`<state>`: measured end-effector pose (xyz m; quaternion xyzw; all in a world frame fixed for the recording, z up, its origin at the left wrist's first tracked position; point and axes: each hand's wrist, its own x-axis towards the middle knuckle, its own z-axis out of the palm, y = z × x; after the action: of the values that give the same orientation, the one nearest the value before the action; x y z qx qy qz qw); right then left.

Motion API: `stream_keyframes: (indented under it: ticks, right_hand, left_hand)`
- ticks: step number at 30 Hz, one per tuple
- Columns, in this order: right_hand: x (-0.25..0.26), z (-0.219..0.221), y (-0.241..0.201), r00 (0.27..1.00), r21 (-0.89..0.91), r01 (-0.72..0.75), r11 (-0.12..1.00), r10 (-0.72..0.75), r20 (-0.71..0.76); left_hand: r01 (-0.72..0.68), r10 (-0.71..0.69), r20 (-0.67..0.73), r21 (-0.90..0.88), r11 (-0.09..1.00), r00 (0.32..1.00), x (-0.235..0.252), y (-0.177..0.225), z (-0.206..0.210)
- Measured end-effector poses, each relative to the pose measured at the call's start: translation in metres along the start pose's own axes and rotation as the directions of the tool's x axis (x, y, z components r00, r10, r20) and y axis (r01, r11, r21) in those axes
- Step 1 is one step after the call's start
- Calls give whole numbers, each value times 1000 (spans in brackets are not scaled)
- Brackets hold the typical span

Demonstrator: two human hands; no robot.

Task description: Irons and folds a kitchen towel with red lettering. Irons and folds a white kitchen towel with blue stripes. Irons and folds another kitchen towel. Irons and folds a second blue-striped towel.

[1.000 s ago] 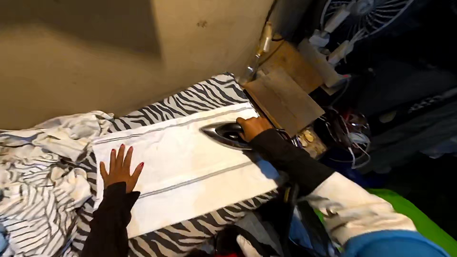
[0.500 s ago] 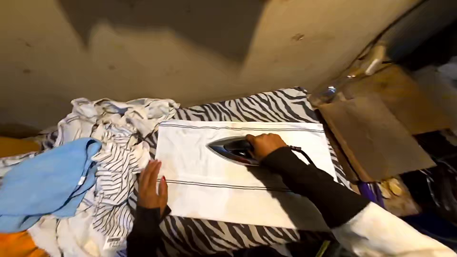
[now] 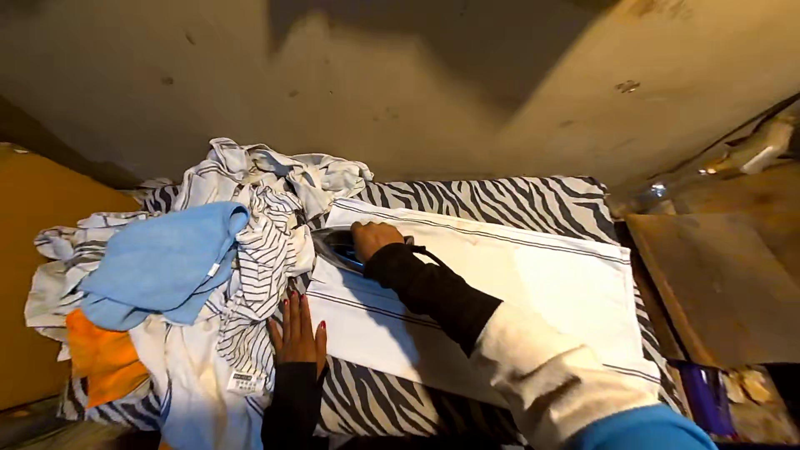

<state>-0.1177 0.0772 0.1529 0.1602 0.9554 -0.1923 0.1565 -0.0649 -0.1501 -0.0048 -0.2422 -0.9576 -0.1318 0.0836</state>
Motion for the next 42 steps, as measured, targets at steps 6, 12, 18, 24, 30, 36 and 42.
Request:
stream_keyframes:
  ticks: [6,12,18,24,30,36,42]
  right_hand:
    - [-11,1,13,990,24,-15,1000,11,139]
    - [-30,-21,124,969,51,-247,968,247,15]
    - [-102,-39,275,749,95,-641,762,647,-140]
    - [-164,-91,334,680,105,-715,692,722,-128]
    - [-229,-105,413,509,164,-826,539,839,-193]
    - [-234,-99,449,469,193,-844,501,863,-189]
    - [-228,-96,447,467,158,-818,553,799,-378]
  left_hand:
    - [-15,15,-4,-12,1000,1000,2,-1,0]
    - [-4,13,153,-60,998,988,10,-14,-15]
    - [-183,202,186,-114,976,962,89,54,-60]
    - [-419,433,420,-130,898,797,207,103,4]
    - [-388,345,434,12,922,833,277,98,12]
    - [-626,518,513,49,778,685,278,111,-36]
    - [-718,714,250,-90,690,654,229,75,-65]
